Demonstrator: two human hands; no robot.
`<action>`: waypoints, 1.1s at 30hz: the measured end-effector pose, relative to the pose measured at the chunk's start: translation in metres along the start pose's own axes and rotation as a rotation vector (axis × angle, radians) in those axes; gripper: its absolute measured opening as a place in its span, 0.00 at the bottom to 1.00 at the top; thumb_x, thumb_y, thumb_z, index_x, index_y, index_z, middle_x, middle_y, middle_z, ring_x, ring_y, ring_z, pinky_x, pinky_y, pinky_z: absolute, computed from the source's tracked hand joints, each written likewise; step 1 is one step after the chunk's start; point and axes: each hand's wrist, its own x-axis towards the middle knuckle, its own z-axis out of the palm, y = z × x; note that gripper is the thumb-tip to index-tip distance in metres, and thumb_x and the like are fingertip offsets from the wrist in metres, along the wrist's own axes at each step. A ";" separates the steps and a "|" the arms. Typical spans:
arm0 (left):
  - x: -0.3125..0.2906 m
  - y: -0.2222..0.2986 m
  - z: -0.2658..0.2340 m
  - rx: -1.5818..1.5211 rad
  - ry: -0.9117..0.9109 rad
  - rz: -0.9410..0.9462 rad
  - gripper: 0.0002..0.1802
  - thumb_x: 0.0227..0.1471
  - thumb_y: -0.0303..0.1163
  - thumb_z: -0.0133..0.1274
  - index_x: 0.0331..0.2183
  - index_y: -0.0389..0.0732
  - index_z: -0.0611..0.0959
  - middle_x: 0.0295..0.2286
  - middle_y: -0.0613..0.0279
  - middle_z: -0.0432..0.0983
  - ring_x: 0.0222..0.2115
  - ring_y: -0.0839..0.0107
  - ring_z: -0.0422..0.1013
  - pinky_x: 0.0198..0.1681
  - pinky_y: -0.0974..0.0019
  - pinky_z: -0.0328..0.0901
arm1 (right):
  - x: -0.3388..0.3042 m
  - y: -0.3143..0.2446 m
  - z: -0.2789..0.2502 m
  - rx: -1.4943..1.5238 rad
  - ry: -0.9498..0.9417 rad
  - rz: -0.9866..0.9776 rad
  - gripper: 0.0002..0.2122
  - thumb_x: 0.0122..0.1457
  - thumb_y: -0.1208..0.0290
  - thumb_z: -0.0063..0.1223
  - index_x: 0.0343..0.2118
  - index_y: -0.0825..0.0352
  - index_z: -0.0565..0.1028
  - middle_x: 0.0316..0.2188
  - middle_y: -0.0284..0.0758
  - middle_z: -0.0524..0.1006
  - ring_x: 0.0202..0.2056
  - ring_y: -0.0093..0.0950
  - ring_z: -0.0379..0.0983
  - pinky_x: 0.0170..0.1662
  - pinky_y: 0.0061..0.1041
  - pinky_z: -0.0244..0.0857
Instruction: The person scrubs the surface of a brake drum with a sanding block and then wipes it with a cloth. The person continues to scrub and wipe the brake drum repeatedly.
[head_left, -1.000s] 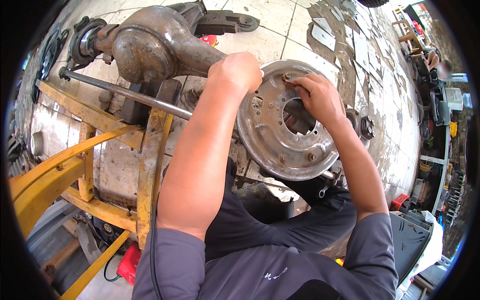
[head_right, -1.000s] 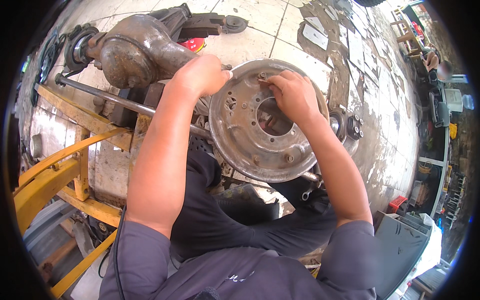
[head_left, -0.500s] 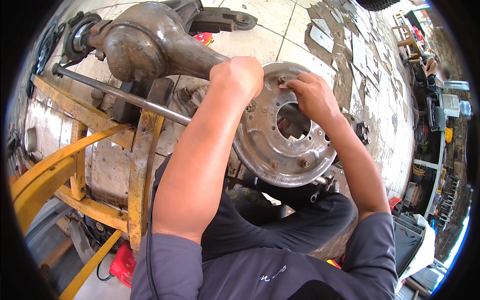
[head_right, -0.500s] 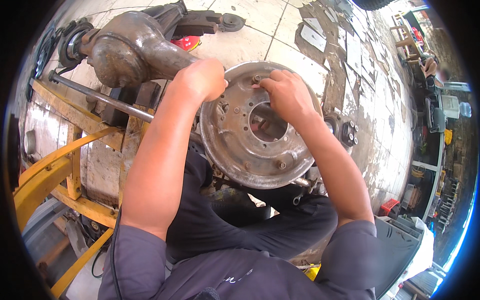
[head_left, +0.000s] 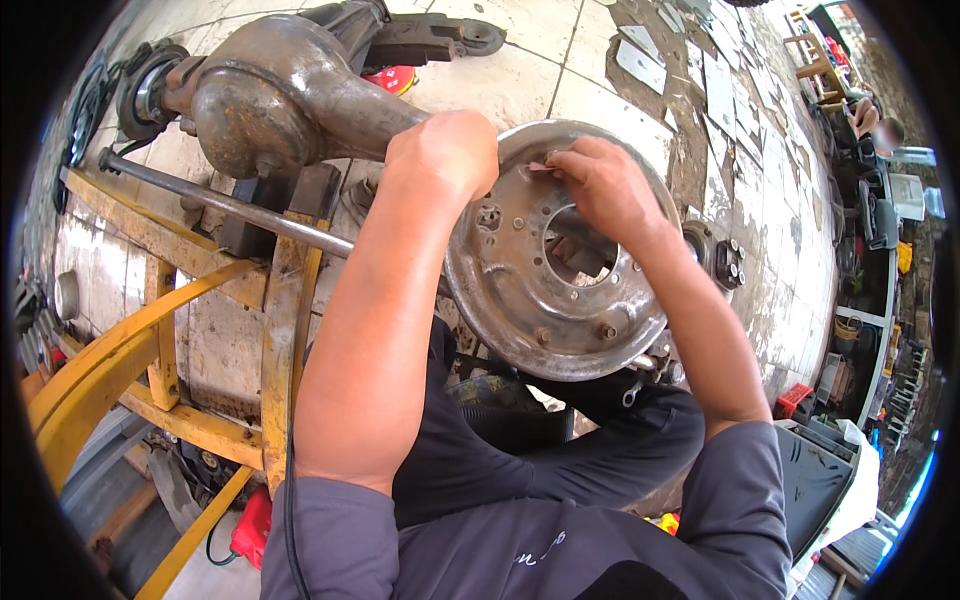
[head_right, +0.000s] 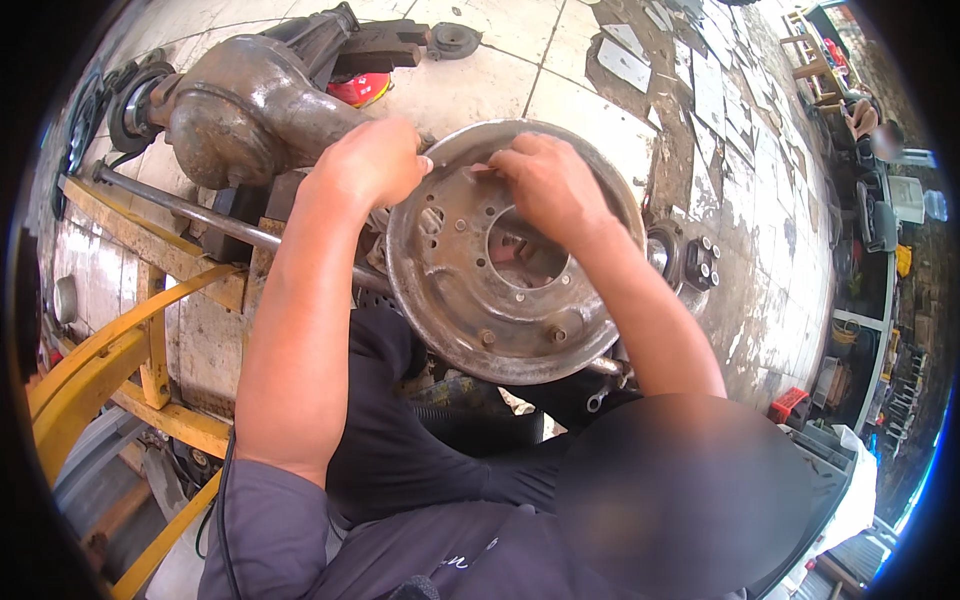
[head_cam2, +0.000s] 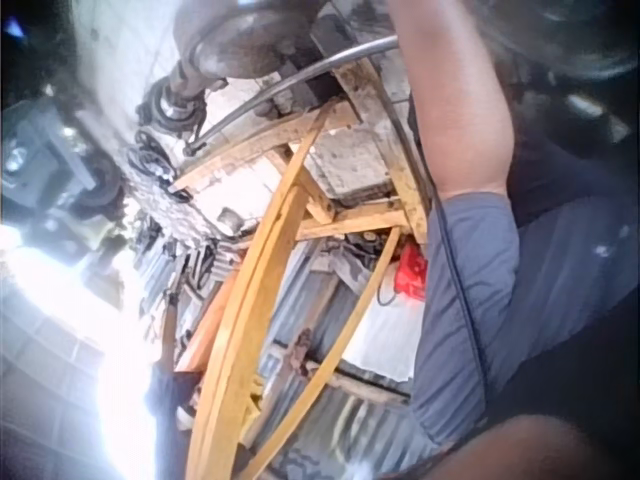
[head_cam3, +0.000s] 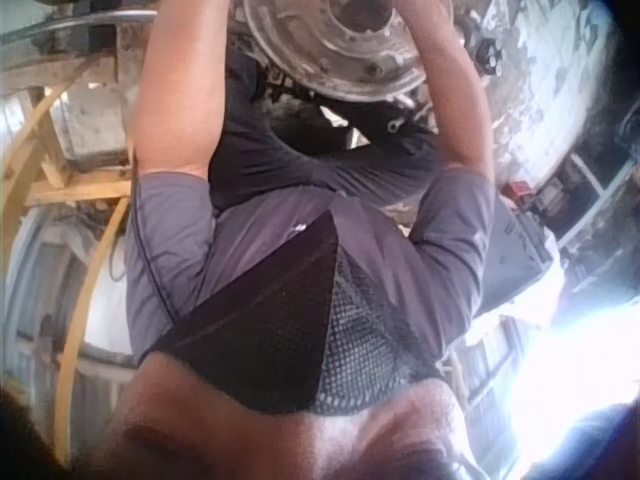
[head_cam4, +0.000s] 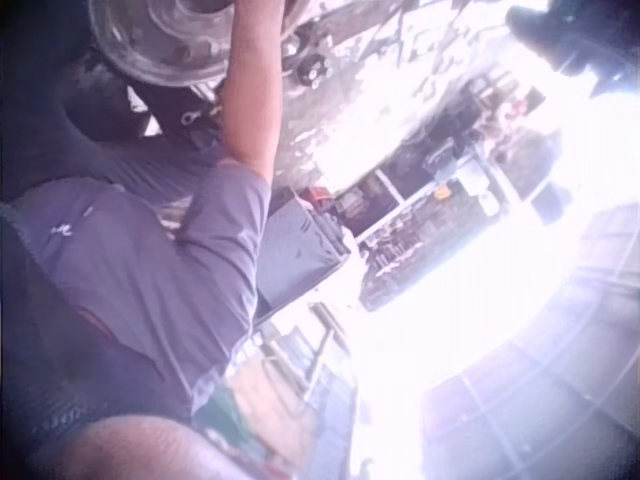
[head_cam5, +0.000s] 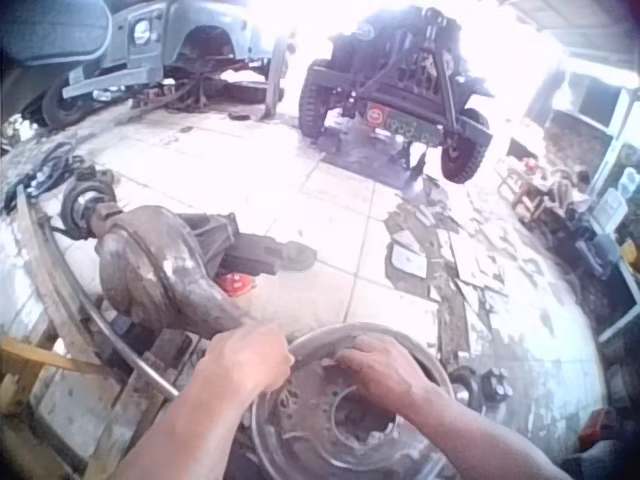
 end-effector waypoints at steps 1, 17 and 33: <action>0.003 0.000 0.000 0.009 -0.009 -0.003 0.19 0.61 0.42 0.53 0.47 0.39 0.83 0.47 0.47 0.78 0.50 0.50 0.73 0.54 0.51 0.68 | -0.003 0.004 -0.006 -0.013 -0.015 0.018 0.10 0.50 0.81 0.55 0.35 0.62 0.82 0.30 0.38 0.76 0.37 0.41 0.75 0.42 0.39 0.69; 0.017 -0.011 0.006 -0.002 0.063 0.018 0.20 0.60 0.42 0.53 0.43 0.35 0.85 0.43 0.45 0.80 0.47 0.49 0.75 0.52 0.53 0.68 | -0.012 0.001 -0.006 -0.060 0.052 0.015 0.12 0.49 0.83 0.56 0.36 0.63 0.82 0.29 0.38 0.75 0.36 0.41 0.74 0.42 0.38 0.69; 0.029 -0.020 0.014 0.012 0.087 0.019 0.20 0.59 0.42 0.53 0.42 0.36 0.85 0.43 0.44 0.80 0.47 0.49 0.75 0.52 0.54 0.68 | -0.011 -0.004 -0.011 -0.040 -0.034 0.180 0.09 0.53 0.78 0.54 0.36 0.62 0.81 0.31 0.40 0.76 0.38 0.42 0.75 0.44 0.39 0.69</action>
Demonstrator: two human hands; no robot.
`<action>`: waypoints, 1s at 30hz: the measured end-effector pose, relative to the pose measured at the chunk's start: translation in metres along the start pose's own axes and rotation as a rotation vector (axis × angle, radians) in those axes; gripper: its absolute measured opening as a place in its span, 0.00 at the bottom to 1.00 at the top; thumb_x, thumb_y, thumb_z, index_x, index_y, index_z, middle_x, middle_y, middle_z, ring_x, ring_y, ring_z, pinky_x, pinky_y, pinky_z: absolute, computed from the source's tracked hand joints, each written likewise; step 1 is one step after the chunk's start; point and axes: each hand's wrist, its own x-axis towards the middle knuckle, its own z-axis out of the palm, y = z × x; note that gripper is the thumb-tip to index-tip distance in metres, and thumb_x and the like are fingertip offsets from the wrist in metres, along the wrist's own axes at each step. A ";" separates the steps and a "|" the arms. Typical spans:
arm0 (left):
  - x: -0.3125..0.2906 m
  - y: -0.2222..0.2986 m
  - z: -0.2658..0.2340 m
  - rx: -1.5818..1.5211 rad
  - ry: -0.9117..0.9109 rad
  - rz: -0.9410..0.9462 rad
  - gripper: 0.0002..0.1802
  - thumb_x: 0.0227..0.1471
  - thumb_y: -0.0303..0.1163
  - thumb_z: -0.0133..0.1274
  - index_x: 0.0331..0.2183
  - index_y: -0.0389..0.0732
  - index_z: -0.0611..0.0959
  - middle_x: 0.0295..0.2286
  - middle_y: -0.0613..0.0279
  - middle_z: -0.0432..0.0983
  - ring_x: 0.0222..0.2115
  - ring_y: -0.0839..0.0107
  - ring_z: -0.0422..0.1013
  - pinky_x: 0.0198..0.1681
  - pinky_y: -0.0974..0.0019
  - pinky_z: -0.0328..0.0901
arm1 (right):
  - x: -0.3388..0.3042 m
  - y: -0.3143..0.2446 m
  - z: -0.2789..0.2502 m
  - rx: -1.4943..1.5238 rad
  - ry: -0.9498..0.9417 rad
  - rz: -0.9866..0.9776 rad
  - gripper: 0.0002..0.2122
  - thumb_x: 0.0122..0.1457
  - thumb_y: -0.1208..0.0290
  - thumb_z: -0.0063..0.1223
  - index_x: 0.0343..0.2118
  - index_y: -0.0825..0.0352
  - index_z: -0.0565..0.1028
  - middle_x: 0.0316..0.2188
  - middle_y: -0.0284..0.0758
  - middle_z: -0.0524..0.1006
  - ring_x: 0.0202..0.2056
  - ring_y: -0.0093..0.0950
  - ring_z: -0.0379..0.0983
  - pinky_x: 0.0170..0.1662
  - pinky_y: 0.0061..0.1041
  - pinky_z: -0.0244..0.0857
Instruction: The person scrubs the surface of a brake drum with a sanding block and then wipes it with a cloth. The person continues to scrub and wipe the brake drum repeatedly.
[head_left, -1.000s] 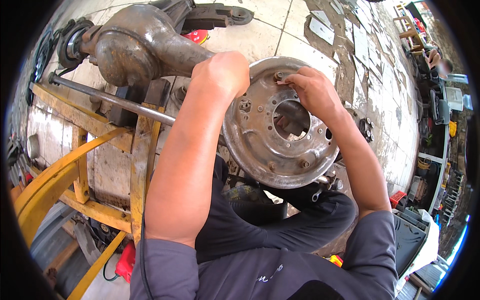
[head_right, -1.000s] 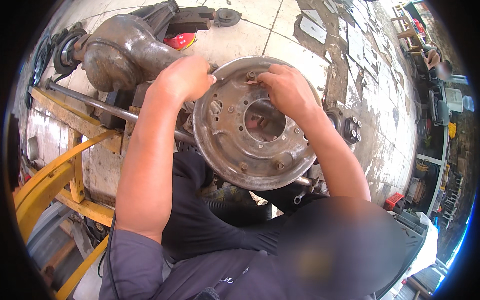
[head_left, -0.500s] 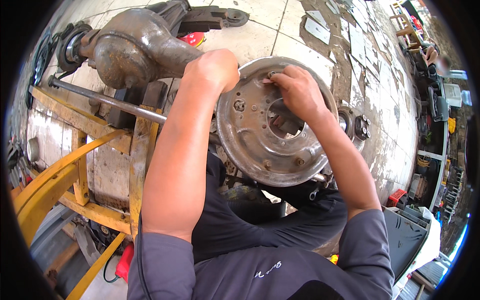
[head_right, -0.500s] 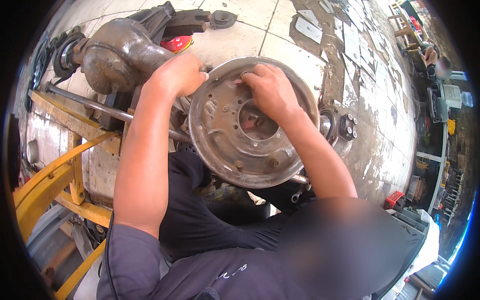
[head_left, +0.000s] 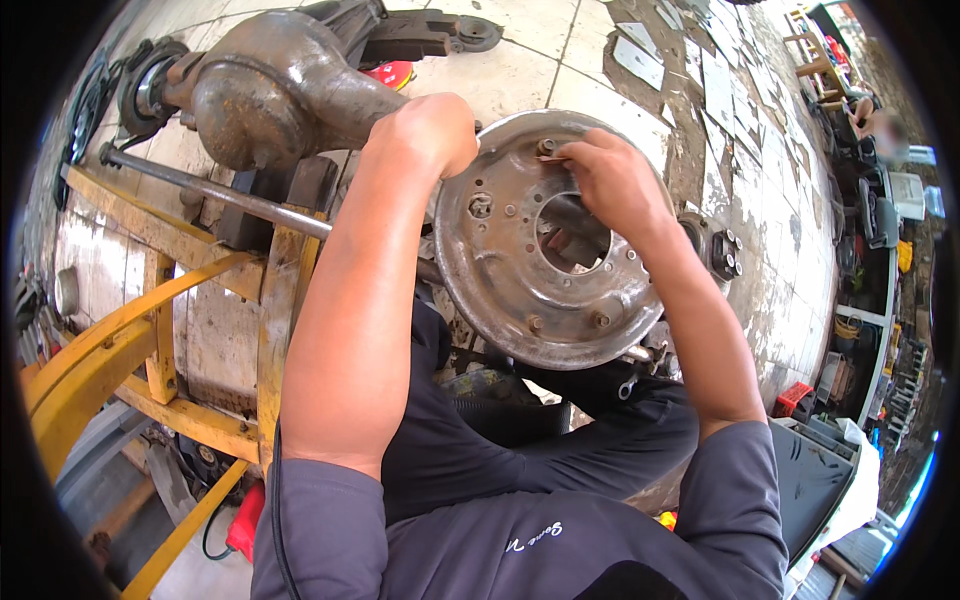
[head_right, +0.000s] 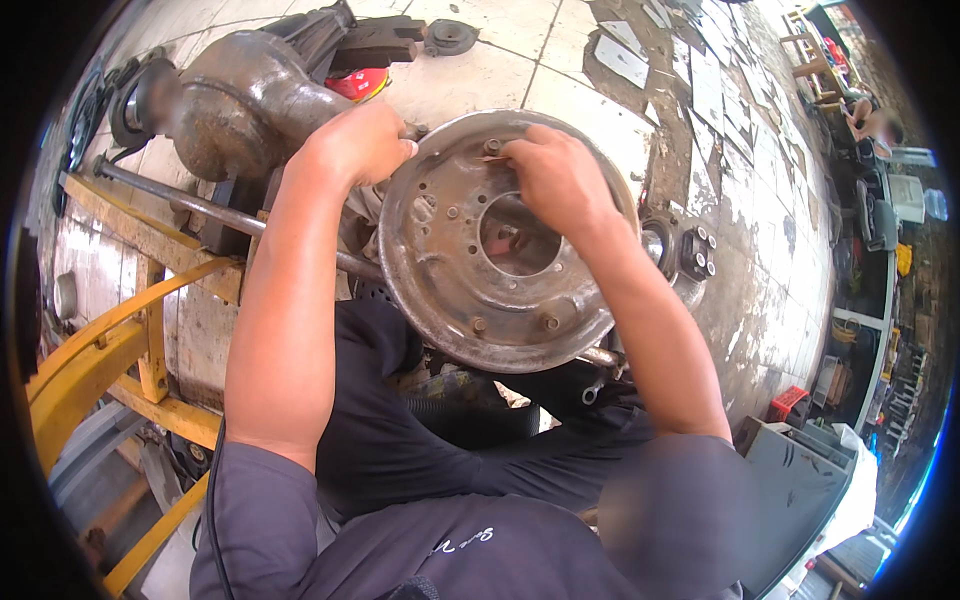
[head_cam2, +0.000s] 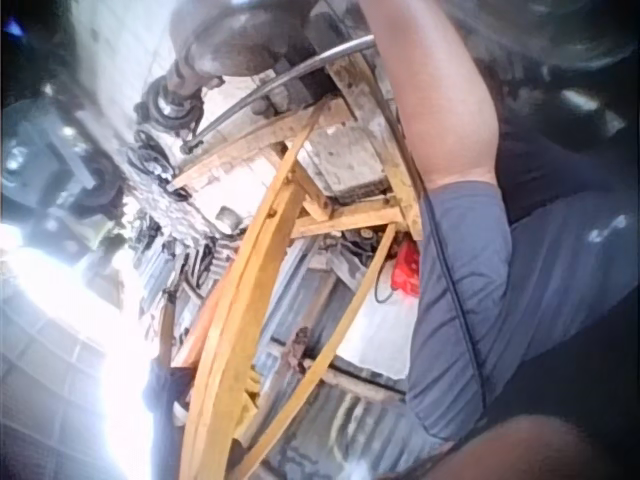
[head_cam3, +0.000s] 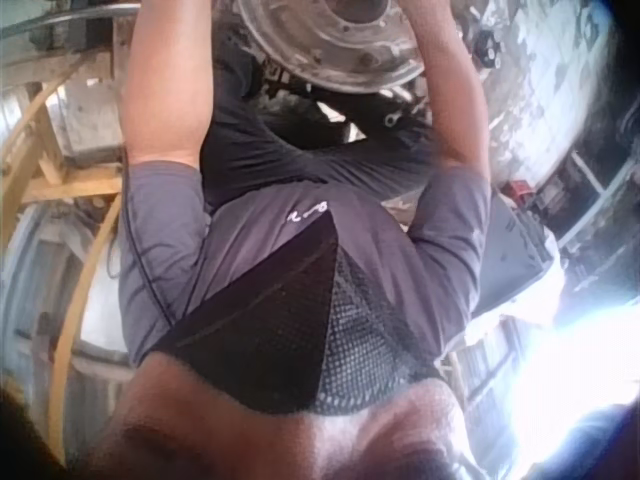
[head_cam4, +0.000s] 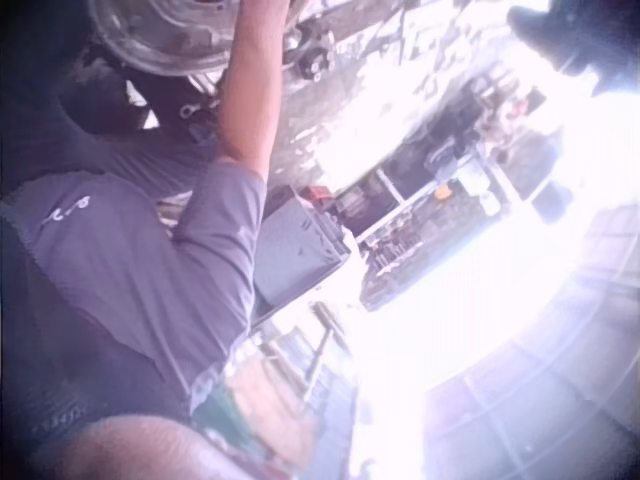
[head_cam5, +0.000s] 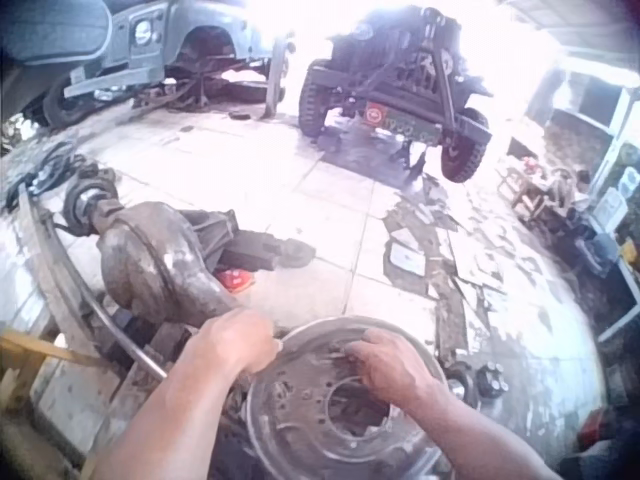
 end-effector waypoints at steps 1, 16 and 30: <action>-0.002 0.000 -0.002 0.003 0.003 -0.008 0.20 0.59 0.42 0.53 0.42 0.36 0.85 0.43 0.44 0.80 0.47 0.49 0.75 0.52 0.54 0.68 | -0.001 0.003 0.000 0.060 -0.008 0.029 0.08 0.54 0.78 0.54 0.36 0.63 0.82 0.31 0.41 0.76 0.38 0.43 0.75 0.44 0.40 0.70; -0.002 0.004 -0.007 -0.007 -0.031 0.014 0.20 0.58 0.41 0.54 0.44 0.35 0.85 0.45 0.44 0.79 0.48 0.49 0.75 0.52 0.54 0.68 | 0.010 -0.026 0.023 0.004 0.131 -0.002 0.10 0.56 0.77 0.53 0.40 0.64 0.81 0.32 0.42 0.76 0.39 0.44 0.75 0.45 0.40 0.69; -0.020 -0.005 -0.017 0.022 -0.045 0.012 0.21 0.59 0.42 0.54 0.45 0.34 0.83 0.46 0.45 0.79 0.49 0.50 0.75 0.53 0.54 0.68 | 0.005 -0.024 0.015 -0.009 0.059 0.140 0.14 0.57 0.77 0.51 0.44 0.59 0.82 0.33 0.47 0.76 0.37 0.47 0.76 0.42 0.43 0.70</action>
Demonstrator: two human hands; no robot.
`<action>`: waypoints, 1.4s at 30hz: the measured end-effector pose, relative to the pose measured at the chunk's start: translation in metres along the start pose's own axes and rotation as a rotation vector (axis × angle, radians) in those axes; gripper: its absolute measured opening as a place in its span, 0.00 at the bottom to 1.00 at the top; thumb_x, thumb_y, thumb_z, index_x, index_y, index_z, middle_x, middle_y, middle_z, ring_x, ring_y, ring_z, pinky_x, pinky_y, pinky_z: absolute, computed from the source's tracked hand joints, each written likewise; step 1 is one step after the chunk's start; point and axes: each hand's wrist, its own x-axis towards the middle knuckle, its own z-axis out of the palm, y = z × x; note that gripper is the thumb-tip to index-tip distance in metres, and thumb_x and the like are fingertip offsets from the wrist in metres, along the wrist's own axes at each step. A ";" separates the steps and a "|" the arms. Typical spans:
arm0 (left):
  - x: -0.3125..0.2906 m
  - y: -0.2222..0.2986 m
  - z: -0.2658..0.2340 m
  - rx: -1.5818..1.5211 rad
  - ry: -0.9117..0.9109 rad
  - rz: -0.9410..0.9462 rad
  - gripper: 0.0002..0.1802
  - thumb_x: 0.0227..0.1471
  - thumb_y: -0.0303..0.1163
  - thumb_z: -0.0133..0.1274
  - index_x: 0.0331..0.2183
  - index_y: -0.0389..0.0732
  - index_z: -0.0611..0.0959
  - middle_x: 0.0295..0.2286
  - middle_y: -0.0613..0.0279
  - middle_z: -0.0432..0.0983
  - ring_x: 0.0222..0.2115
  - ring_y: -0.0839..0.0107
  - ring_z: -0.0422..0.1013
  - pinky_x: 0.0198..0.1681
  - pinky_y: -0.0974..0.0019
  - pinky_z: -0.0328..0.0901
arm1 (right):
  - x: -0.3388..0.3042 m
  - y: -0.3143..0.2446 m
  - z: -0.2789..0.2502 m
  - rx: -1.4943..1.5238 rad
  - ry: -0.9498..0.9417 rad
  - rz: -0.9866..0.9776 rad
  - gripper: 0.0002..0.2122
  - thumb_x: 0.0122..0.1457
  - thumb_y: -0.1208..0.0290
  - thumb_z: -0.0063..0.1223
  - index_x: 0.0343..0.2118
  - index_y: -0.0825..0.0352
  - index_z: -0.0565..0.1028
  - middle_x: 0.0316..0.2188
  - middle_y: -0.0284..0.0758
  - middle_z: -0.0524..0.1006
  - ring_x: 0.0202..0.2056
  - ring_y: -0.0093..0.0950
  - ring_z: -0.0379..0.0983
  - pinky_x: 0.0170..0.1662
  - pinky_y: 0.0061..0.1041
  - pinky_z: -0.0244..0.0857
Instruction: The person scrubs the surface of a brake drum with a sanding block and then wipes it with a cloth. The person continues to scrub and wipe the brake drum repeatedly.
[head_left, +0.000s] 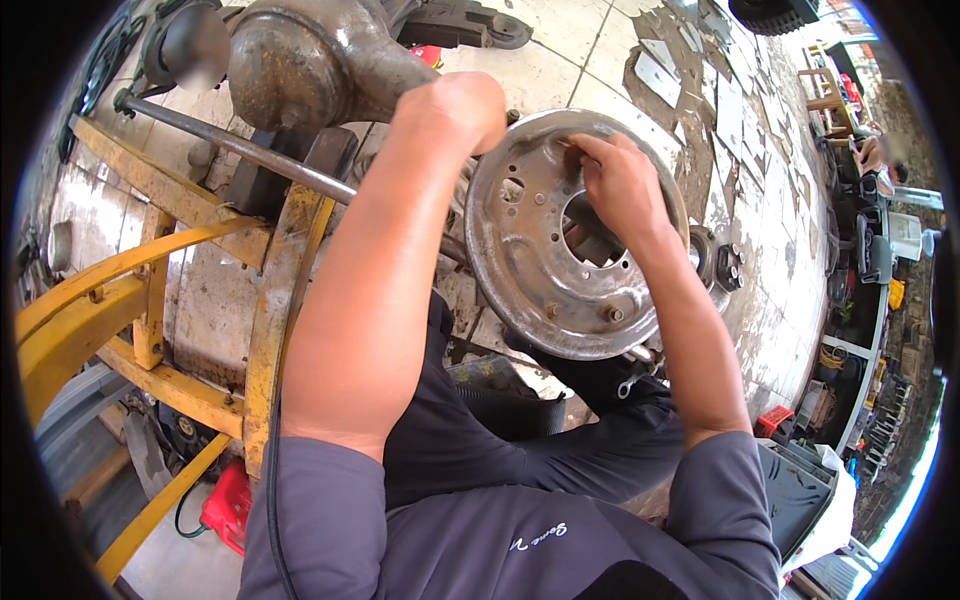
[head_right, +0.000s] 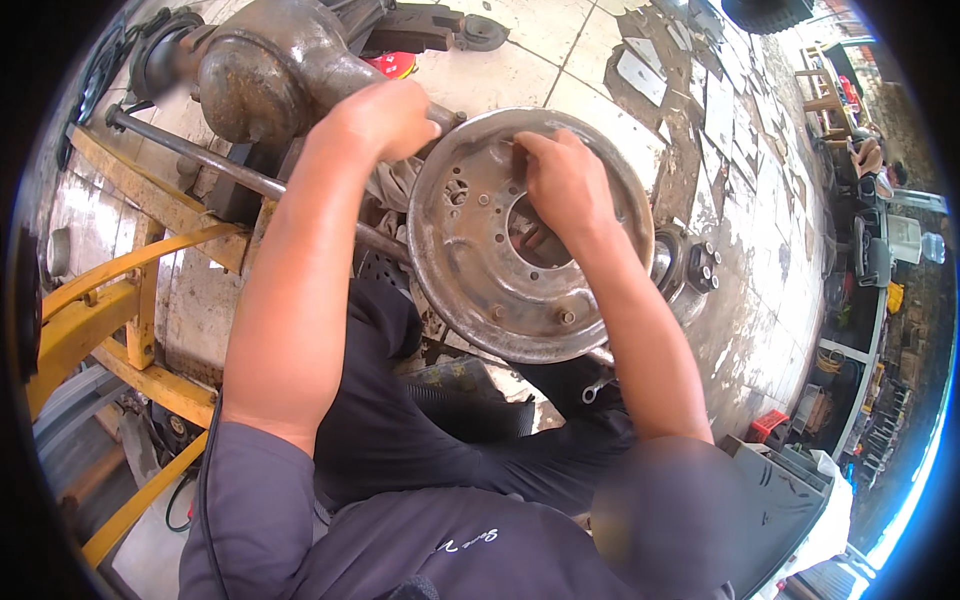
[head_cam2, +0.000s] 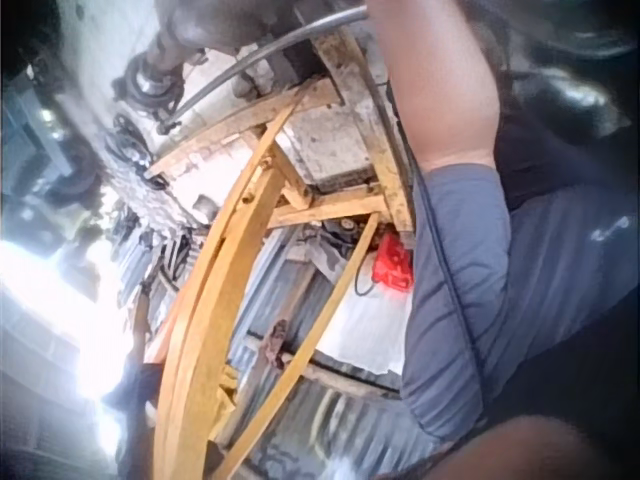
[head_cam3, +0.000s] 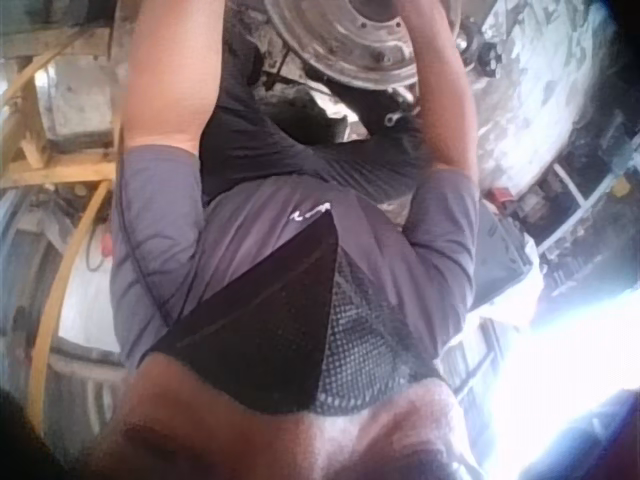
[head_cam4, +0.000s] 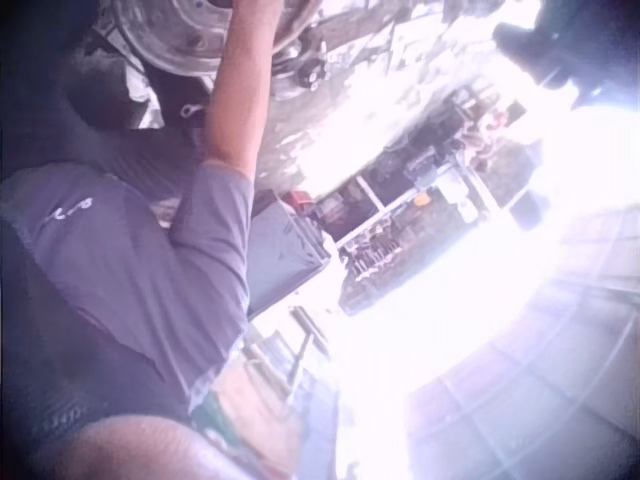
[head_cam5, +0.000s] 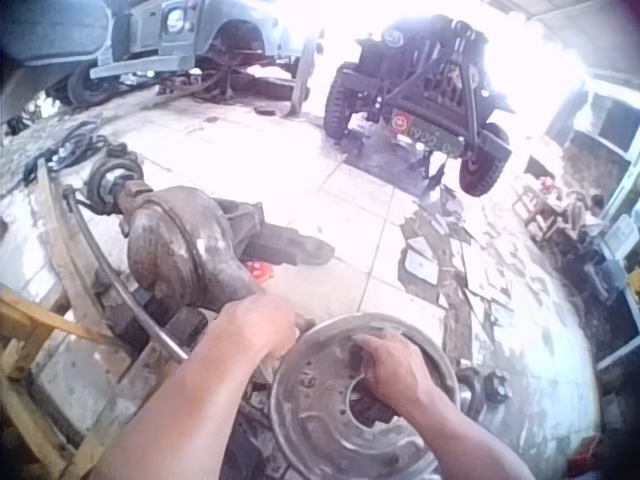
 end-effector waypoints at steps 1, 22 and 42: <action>-0.002 -0.006 -0.001 -0.001 0.001 -0.023 0.21 0.59 0.42 0.54 0.45 0.34 0.83 0.46 0.45 0.79 0.48 0.50 0.75 0.53 0.54 0.69 | -0.005 -0.001 -0.002 0.007 -0.055 0.031 0.14 0.56 0.77 0.51 0.45 0.60 0.82 0.33 0.47 0.76 0.38 0.48 0.76 0.43 0.43 0.70; 0.009 -0.002 0.003 -0.032 -0.003 -0.024 0.20 0.59 0.41 0.54 0.44 0.35 0.84 0.45 0.44 0.79 0.47 0.48 0.75 0.52 0.52 0.69 | -0.001 0.000 -0.002 0.036 -0.064 0.070 0.14 0.57 0.75 0.52 0.45 0.60 0.82 0.34 0.47 0.77 0.39 0.48 0.76 0.44 0.43 0.70; 0.011 0.000 0.004 -0.004 -0.010 -0.029 0.20 0.59 0.40 0.54 0.47 0.37 0.83 0.46 0.45 0.79 0.49 0.49 0.74 0.53 0.53 0.68 | 0.004 -0.001 -0.010 0.039 -0.117 0.035 0.12 0.57 0.76 0.51 0.41 0.61 0.83 0.34 0.47 0.77 0.39 0.47 0.76 0.45 0.41 0.70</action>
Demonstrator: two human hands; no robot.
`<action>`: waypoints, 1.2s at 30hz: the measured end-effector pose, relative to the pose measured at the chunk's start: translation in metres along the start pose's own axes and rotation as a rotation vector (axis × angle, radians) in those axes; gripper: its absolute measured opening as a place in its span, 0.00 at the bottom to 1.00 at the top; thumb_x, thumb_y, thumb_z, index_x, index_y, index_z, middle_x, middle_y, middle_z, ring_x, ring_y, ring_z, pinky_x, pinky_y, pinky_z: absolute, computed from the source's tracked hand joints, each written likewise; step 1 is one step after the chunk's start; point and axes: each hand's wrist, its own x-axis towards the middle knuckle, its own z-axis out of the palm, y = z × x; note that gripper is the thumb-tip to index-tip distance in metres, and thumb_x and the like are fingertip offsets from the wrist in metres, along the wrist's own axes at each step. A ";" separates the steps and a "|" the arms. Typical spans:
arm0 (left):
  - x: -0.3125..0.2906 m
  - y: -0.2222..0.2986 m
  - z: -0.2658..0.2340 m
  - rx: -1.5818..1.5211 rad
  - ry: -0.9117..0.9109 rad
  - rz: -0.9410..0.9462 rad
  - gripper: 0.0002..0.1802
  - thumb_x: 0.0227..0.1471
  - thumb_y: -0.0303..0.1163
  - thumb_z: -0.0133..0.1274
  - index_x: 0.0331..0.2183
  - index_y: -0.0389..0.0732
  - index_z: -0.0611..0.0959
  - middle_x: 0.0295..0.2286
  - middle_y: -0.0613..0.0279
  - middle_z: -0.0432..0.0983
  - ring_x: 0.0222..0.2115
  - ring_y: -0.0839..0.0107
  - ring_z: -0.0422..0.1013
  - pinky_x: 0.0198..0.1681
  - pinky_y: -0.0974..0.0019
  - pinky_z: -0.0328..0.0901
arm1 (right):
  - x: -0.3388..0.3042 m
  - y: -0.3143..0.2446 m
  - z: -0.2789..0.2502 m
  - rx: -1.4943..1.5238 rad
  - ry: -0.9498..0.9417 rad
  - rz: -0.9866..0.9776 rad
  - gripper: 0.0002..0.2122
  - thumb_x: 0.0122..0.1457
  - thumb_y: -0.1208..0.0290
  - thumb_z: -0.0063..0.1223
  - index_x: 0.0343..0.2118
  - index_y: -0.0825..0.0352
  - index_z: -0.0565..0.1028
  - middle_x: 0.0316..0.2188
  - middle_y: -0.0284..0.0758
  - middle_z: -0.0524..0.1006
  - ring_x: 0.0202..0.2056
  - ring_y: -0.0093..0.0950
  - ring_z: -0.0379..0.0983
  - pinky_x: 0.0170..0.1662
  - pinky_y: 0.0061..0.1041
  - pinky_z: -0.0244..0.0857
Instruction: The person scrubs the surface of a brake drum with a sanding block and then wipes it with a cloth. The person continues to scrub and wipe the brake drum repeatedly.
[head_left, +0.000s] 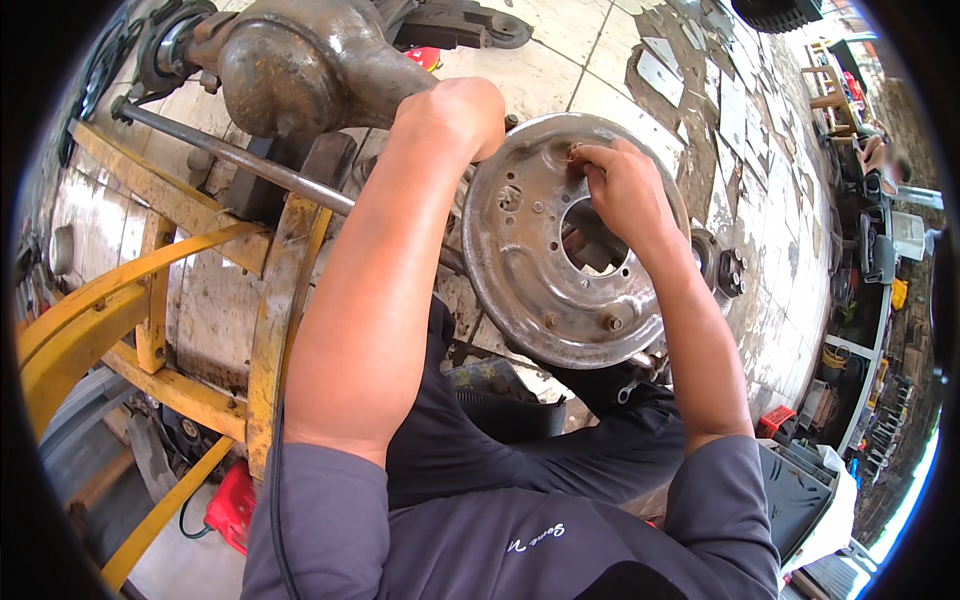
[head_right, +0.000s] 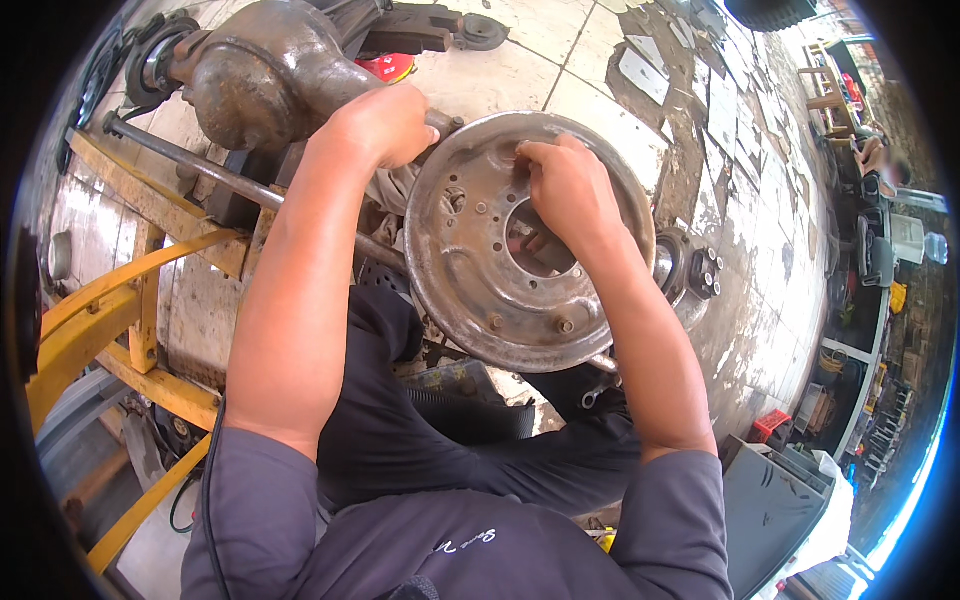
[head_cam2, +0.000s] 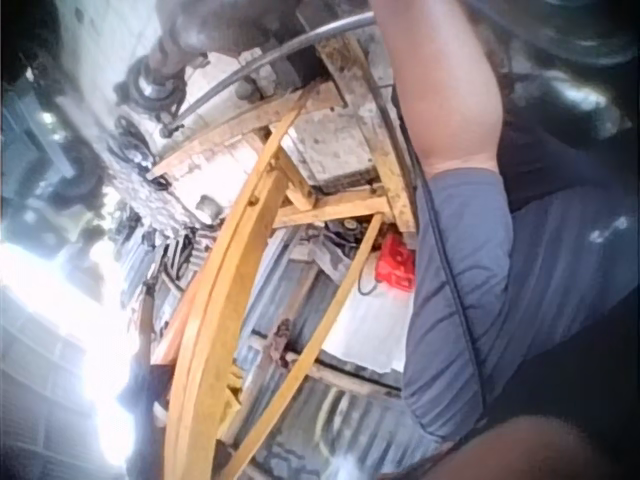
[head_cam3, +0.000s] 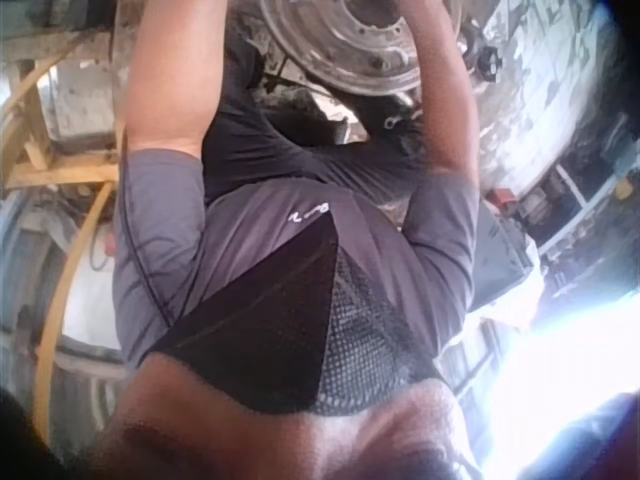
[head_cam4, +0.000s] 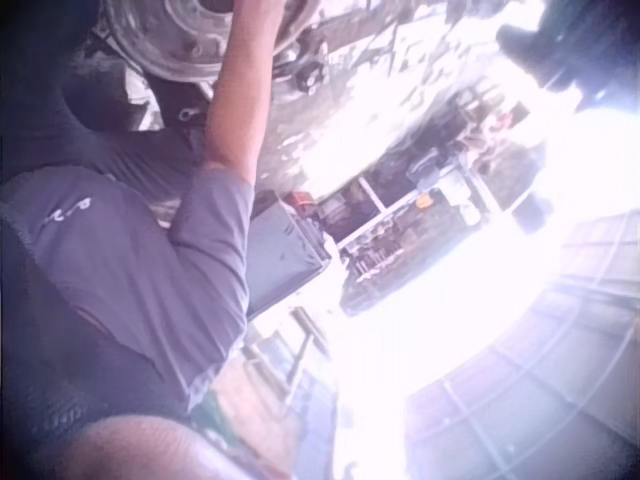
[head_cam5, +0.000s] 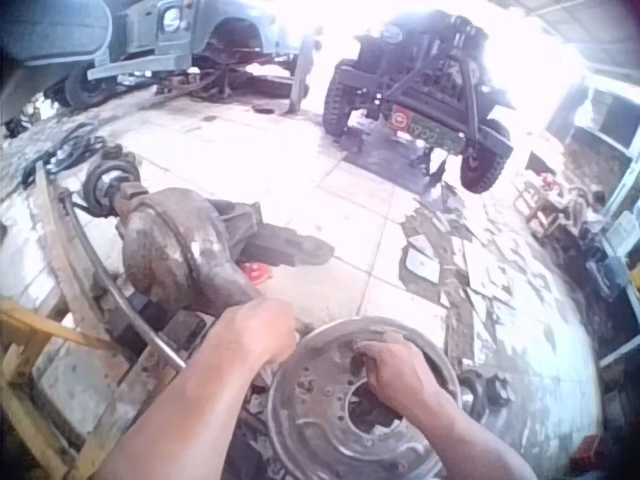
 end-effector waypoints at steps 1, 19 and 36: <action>0.001 -0.001 0.001 -0.011 0.005 -0.008 0.20 0.59 0.40 0.54 0.47 0.37 0.83 0.46 0.45 0.79 0.49 0.49 0.74 0.53 0.53 0.68 | 0.001 -0.002 0.003 -0.001 0.022 -0.015 0.13 0.57 0.76 0.51 0.41 0.61 0.83 0.34 0.47 0.77 0.39 0.47 0.76 0.45 0.41 0.70; 0.001 0.003 0.001 -0.050 0.030 0.015 0.22 0.58 0.41 0.54 0.49 0.38 0.81 0.49 0.46 0.77 0.51 0.50 0.73 0.55 0.53 0.67 | -0.004 0.038 -0.002 -0.120 0.216 -0.365 0.09 0.52 0.78 0.56 0.35 0.58 0.81 0.33 0.30 0.78 0.40 0.33 0.75 0.46 0.35 0.65; -0.001 0.009 0.001 -0.060 0.001 -0.026 0.22 0.59 0.40 0.54 0.51 0.39 0.80 0.49 0.47 0.77 0.52 0.52 0.73 0.55 0.54 0.66 | -0.013 0.036 0.005 -0.089 0.243 -0.332 0.10 0.51 0.82 0.54 0.34 0.58 0.81 0.28 0.32 0.74 0.36 0.37 0.73 0.44 0.37 0.66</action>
